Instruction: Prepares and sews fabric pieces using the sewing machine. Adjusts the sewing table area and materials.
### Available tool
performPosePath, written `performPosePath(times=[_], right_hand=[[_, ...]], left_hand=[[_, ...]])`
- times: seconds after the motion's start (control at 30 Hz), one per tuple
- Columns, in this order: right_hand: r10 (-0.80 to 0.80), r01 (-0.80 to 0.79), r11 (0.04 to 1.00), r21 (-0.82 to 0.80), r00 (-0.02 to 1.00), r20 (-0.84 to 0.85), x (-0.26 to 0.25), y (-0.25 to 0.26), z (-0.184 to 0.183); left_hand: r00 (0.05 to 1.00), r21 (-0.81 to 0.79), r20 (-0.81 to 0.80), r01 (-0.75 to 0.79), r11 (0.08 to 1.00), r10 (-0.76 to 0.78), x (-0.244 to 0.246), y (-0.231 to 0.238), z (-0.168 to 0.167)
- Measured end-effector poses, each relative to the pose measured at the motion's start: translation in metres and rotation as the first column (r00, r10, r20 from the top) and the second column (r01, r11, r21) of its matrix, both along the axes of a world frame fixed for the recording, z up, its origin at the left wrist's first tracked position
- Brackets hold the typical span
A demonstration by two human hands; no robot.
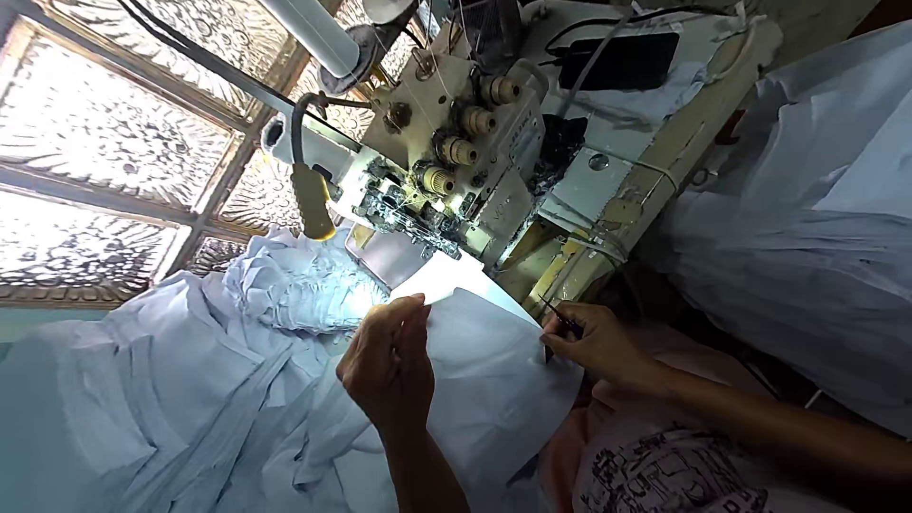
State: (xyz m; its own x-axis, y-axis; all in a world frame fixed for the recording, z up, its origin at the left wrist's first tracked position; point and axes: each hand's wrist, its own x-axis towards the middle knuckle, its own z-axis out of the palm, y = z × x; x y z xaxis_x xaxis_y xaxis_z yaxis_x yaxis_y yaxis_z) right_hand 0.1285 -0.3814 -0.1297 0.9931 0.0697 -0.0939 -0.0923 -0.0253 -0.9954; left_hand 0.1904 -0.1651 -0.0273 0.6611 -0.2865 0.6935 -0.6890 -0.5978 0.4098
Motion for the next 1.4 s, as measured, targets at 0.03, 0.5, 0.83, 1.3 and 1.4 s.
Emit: performPosePath(times=[0.03,0.5,0.83,1.3,1.4], right_hand=[[-0.002,0.002,1.0,0.0,1.0,-0.014,0.001,0.001,0.0],[-0.083,0.083,0.997,0.001,0.996,-0.011,0.002,0.004,-0.001],[-0.078,0.078,0.997,-0.008,0.997,0.003,0.002,0.003,0.001],[-0.029,0.034,0.984,-0.176,0.999,0.03,-0.024,-0.012,0.015],[-0.039,0.05,0.983,-0.178,0.997,0.069,-0.016,-0.011,0.019]], left_hand=[[1.0,0.005,-0.002,-0.004,1.0,0.004,0.003,0.0,-0.002],[0.992,-0.006,-0.075,-0.101,0.995,0.1,0.053,-0.002,-0.037],[0.97,0.095,-0.143,-0.184,0.978,0.197,0.057,-0.004,-0.04],[0.981,0.13,-0.174,-0.058,0.99,0.08,0.04,-0.006,-0.041],[0.971,0.136,-0.194,-0.114,0.984,0.139,0.048,-0.007,-0.039]])
